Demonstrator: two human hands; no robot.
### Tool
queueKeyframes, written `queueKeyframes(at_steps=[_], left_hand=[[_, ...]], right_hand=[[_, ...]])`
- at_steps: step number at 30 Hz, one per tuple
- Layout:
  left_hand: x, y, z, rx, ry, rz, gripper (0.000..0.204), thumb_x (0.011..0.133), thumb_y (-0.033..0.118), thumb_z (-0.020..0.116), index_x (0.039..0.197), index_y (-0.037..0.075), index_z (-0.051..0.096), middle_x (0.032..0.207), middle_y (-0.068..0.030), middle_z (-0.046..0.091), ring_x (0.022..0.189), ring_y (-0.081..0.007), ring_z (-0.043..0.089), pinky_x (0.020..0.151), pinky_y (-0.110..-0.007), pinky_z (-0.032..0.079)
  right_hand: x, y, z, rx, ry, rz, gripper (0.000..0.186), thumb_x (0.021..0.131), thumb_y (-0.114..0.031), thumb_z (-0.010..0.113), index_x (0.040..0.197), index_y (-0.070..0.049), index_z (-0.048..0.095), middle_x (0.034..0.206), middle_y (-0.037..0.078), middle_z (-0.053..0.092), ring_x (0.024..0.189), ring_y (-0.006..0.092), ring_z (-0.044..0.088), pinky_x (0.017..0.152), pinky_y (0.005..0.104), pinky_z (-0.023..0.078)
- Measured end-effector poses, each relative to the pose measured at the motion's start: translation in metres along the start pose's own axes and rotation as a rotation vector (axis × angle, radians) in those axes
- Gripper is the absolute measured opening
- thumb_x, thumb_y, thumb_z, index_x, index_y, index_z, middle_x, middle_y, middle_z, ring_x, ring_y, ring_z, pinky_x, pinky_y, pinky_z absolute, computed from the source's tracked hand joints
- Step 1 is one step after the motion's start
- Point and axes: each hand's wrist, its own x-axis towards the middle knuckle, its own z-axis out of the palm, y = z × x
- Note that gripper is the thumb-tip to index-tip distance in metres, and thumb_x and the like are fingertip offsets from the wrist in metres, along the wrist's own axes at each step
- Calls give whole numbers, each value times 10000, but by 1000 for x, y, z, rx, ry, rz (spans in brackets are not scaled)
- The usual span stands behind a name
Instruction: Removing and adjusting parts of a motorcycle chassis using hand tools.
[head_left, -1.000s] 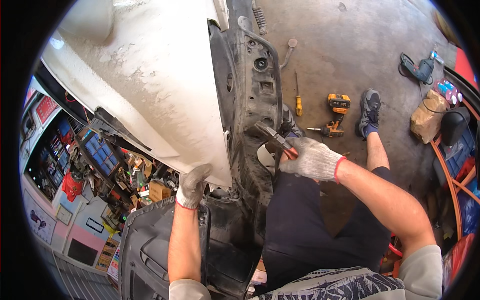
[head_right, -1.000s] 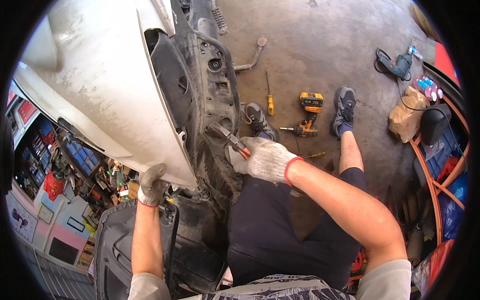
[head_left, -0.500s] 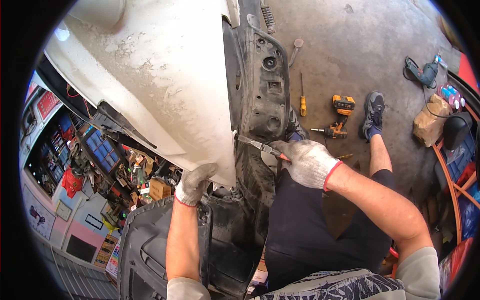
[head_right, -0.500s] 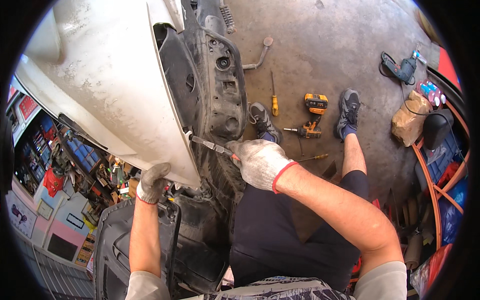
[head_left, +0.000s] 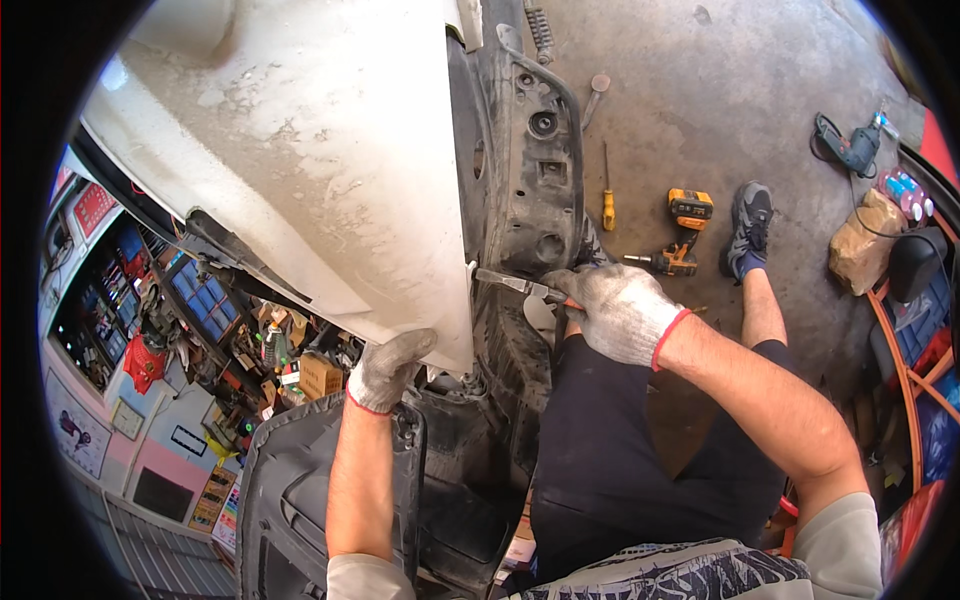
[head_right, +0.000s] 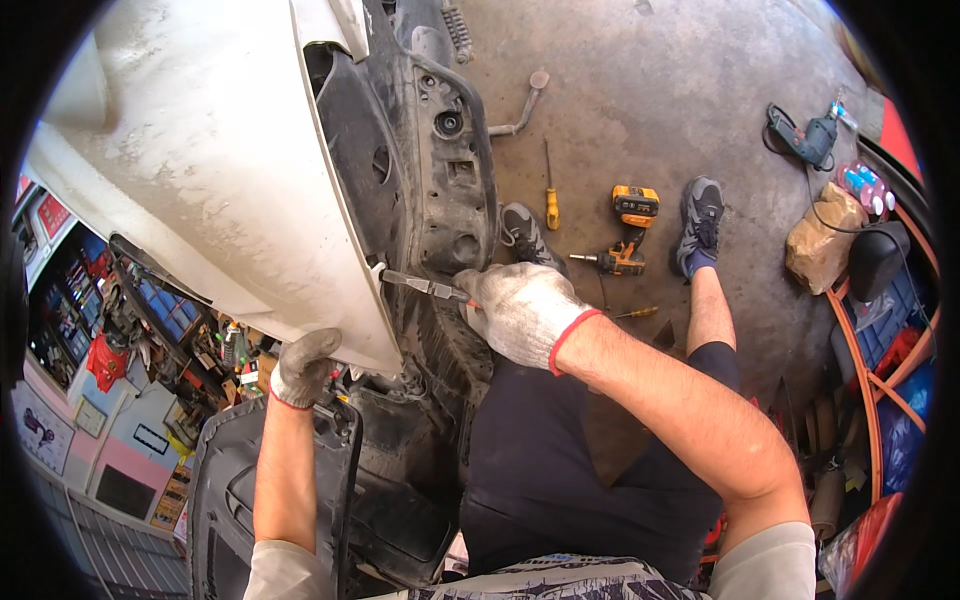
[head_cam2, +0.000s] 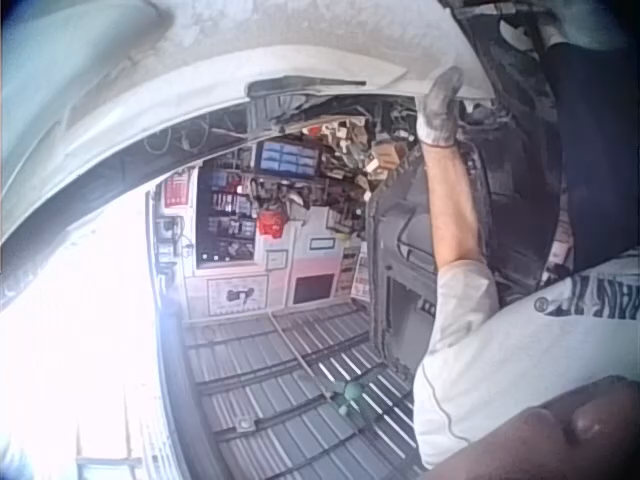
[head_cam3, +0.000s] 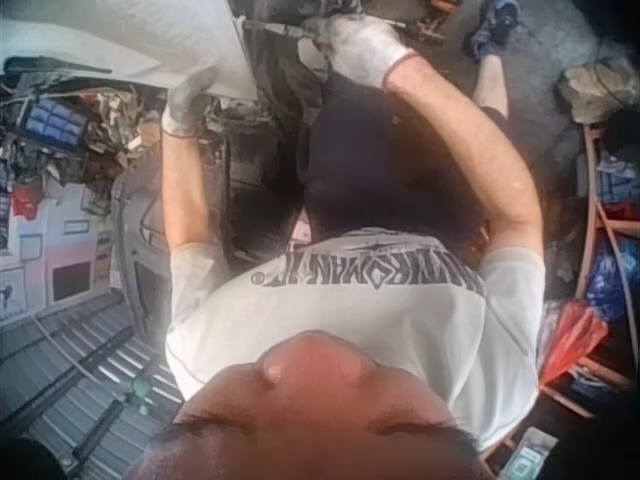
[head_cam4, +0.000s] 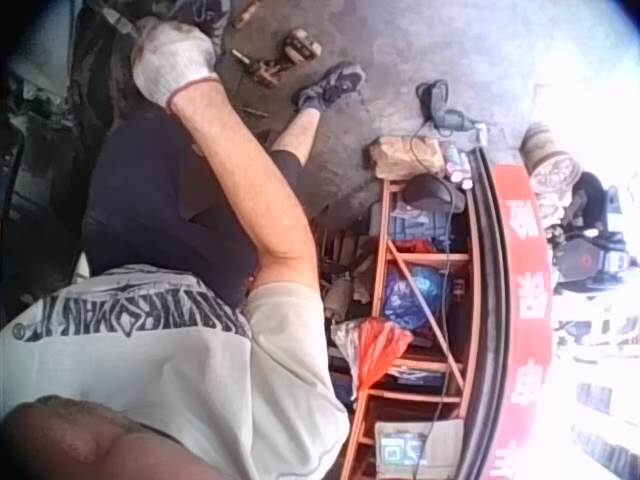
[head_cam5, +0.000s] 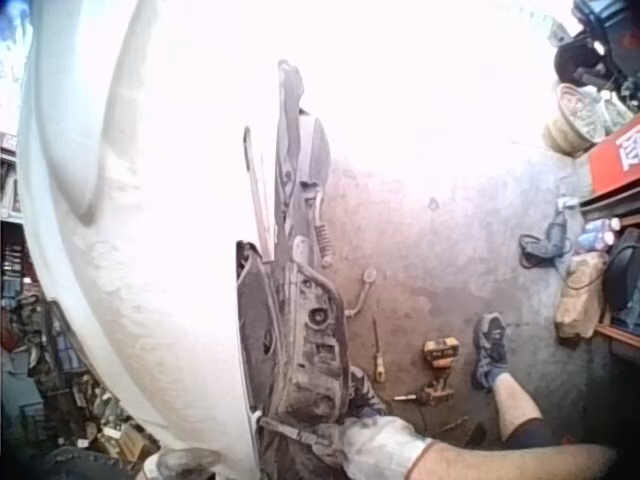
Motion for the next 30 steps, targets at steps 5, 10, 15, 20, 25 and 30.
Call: queueKeyframes(at_steps=[5, 10, 15, 20, 25, 30], left_hand=[[2, -13, -28, 137, -21, 25, 189, 731, 16, 612, 909, -32, 653, 1017, -135, 663, 962, -260, 631, 871, -390, 519], [1, -2, 3, 99, -3, 113, 373, 710, 58, 605, 1075, -17, 592, 945, -89, 627, 851, -178, 591, 761, -294, 476], [4, 3, -2, 28, -29, -12, 339, 679, 27, 581, 1016, -3, 595, 881, -74, 645, 837, -205, 627, 772, -341, 524], [0, 9, 8, 10, -79, -14, 413, 705, 63, 604, 1106, -31, 575, 943, -116, 640, 819, -232, 636, 741, -300, 514], [0, 9, 9, 77, 4, -34, 453, 677, 58, 578, 1126, 7, 548, 929, -82, 618, 789, -213, 632, 770, -351, 545], [-2, 10, 6, 76, -21, -18, 436, 693, 57, 581, 1122, -16, 559, 943, -110, 636, 831, -234, 637, 767, -349, 537]], right_hand=[[11, -6, -11, -150, -89, 2, 309, 848, -154, 582, 1151, -93, 582, 865, 148, 655, 829, 331, 659, 710, 432, 524], [15, 0, -13, -110, -96, 14, 254, 850, -202, 603, 1069, -73, 593, 831, 156, 656, 820, 342, 657, 702, 447, 523], [14, -2, -10, -60, -97, 46, 231, 855, -216, 604, 1028, -63, 591, 801, 157, 655, 807, 352, 655, 702, 457, 519], [13, -5, -16, -103, -49, 26, 207, 848, -215, 600, 980, -55, 593, 757, 145, 654, 774, 366, 653, 694, 448, 514], [5, 19, 2, -2, -6, 37, 189, 840, -203, 586, 962, -58, 586, 778, 171, 647, 756, 387, 639, 697, 444, 509], [8, -6, -28, 479, -544, 325, 190, 830, -188, 594, 950, -43, 564, 809, 112, 648, 668, 206, 641, 573, 324, 516]])
